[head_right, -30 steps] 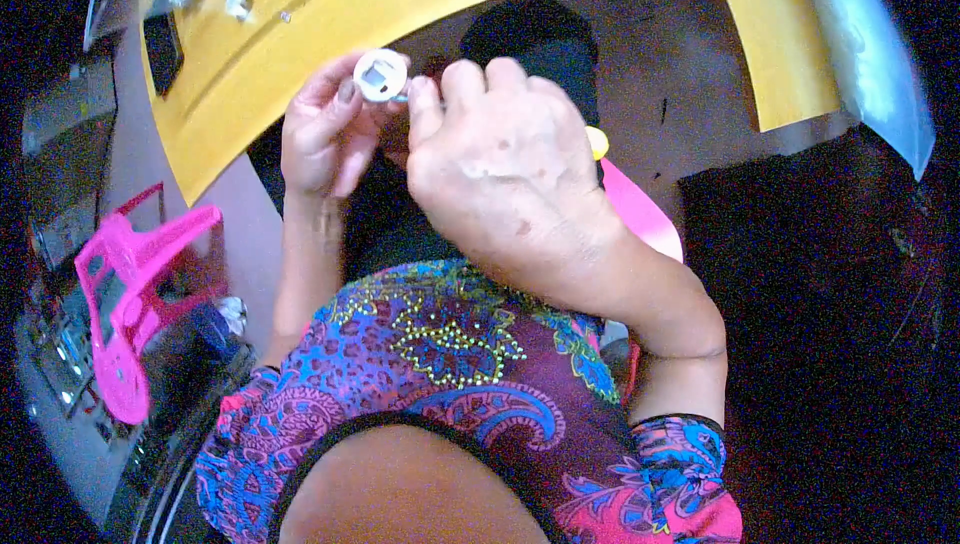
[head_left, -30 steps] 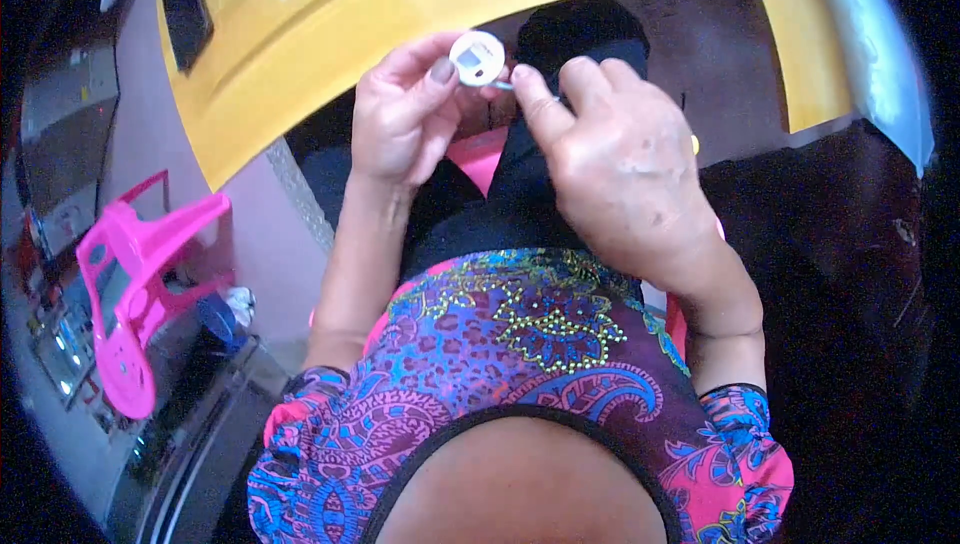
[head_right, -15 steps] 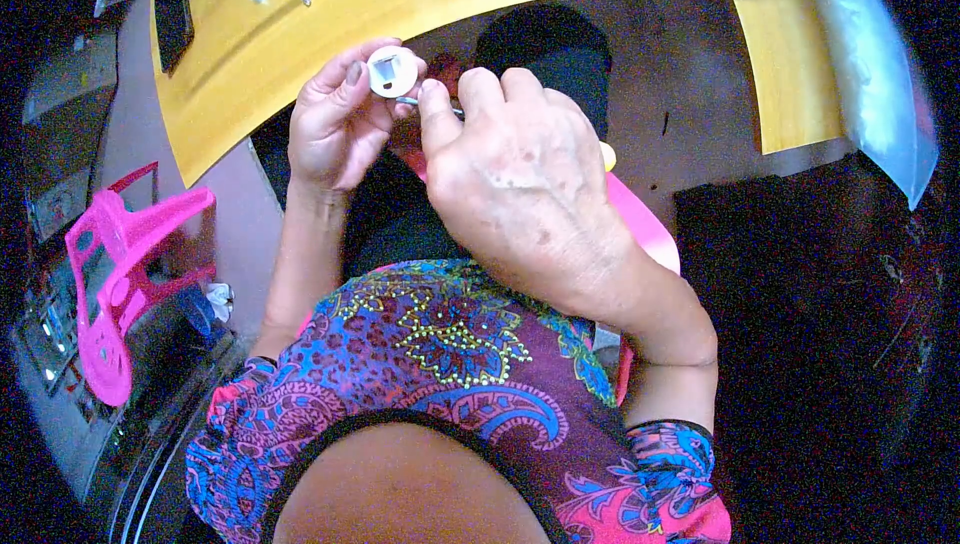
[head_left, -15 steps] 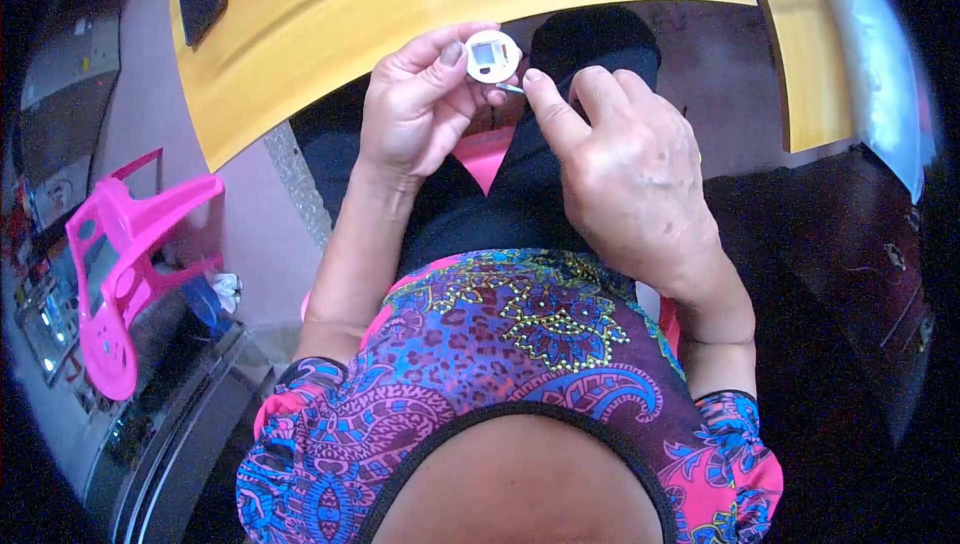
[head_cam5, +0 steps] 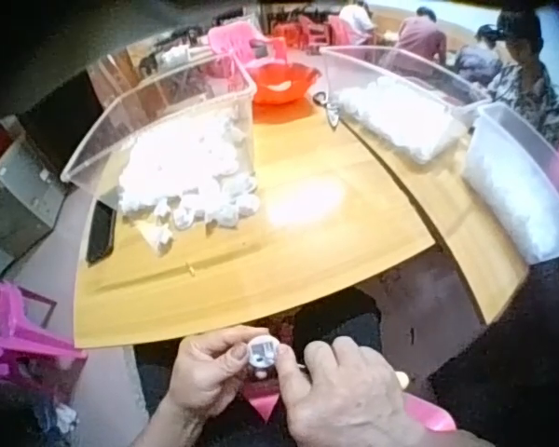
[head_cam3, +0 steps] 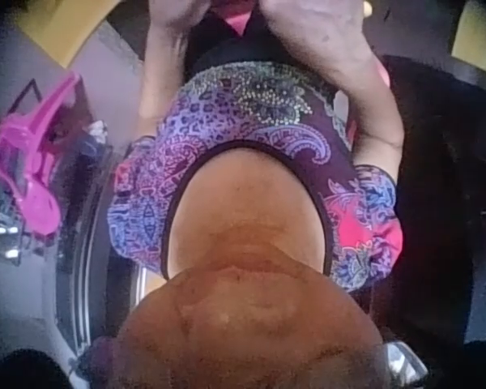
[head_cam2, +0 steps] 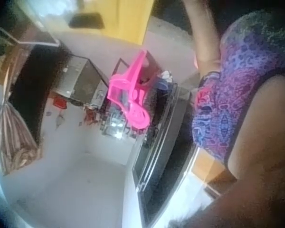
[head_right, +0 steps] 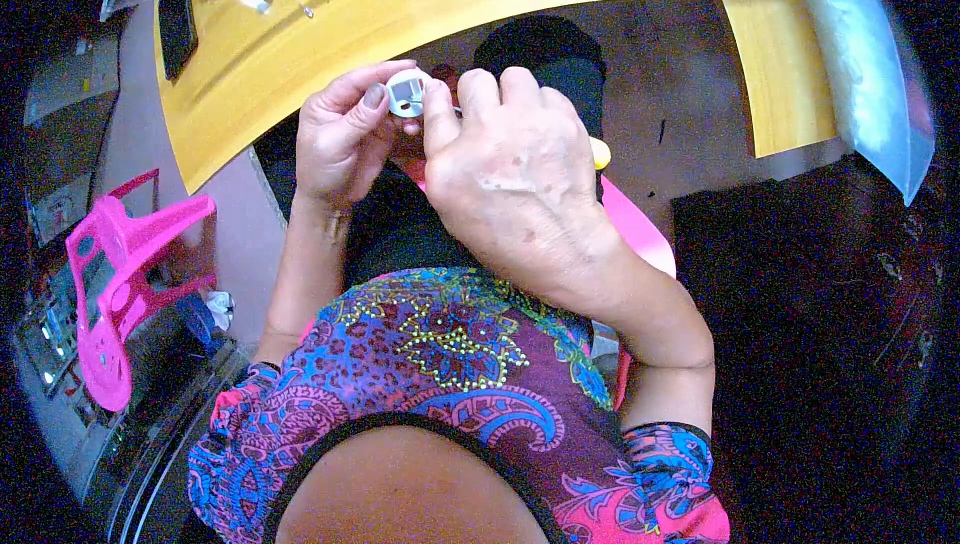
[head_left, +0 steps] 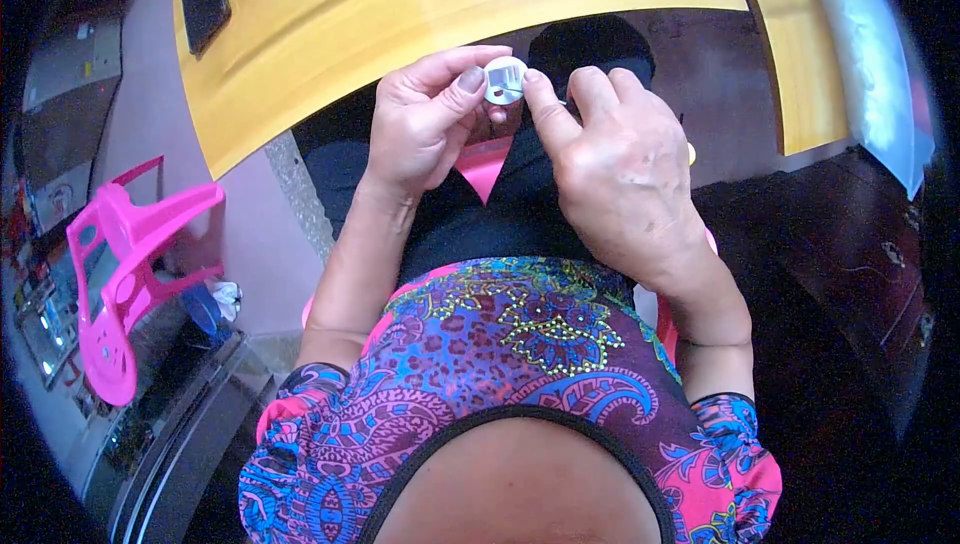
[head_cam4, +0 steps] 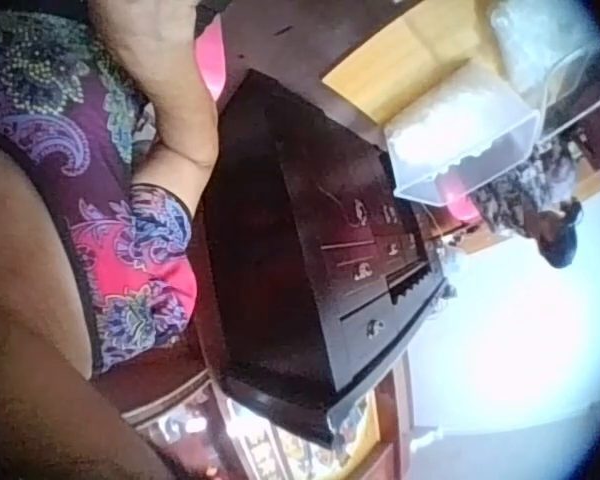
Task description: The person uses a small tool to scrape the inside of a white plastic cap, then reaches into a clear bin to pick up more caps. They continue scraping the interior of the caps one at a time.
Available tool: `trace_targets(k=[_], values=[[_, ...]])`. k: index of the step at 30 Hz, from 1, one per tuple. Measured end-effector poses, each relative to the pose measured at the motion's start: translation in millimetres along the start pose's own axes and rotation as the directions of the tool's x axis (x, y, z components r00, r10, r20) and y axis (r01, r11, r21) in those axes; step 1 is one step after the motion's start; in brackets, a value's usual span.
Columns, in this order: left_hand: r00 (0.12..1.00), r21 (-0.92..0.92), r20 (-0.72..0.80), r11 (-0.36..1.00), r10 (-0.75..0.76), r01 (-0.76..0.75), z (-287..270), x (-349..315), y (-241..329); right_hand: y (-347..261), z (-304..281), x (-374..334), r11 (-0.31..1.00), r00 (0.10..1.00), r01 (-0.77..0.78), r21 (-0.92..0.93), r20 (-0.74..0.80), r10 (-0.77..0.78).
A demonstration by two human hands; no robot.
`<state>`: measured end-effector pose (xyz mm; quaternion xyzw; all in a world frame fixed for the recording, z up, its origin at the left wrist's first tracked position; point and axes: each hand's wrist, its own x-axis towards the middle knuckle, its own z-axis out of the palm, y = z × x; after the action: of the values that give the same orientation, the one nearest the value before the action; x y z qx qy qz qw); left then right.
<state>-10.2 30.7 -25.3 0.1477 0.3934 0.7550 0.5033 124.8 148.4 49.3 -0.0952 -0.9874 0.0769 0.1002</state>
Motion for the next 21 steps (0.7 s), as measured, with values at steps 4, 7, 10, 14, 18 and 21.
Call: trace_targets(k=[4, 7, 10, 14, 18, 21], values=[[0.998, 0.145, -0.050, 0.989, 0.037, -0.029, 8.5, -4.4, 0.5, -1.4, -4.9, -2.3, 0.999, 0.998, -0.019, 0.029, 0.067, 0.017], [0.946, 0.491, -0.025, 0.828, 0.323, -0.270, 6.5, 3.9, 14.2, 8.6, -8.8, -3.3, 0.994, 0.999, -0.009, 0.109, -0.050, 0.014], [0.638, 0.778, 0.060, 0.364, 0.767, -0.512, 15.1, 33.4, 87.9, 16.6, -11.0, -2.0, 0.970, 0.985, -0.043, 0.240, -0.152, 0.081], [0.359, 0.950, 0.202, -0.094, 0.911, -0.296, 52.7, 82.7, 199.1, 15.9, -4.4, -1.8, 0.939, 0.977, -0.075, 0.337, -0.162, 0.136], [0.488, 0.895, 0.441, -0.407, 0.753, -0.182, 16.3, 91.5, 239.2, 19.8, 0.8, 4.6, 0.928, 0.984, -0.038, 0.371, -0.149, 0.100], [0.428, 0.824, 0.566, -0.502, 0.704, -0.264, -26.5, 83.4, 191.5, 25.2, 4.6, 5.3, 0.920, 0.983, -0.060, 0.388, -0.137, 0.123]])
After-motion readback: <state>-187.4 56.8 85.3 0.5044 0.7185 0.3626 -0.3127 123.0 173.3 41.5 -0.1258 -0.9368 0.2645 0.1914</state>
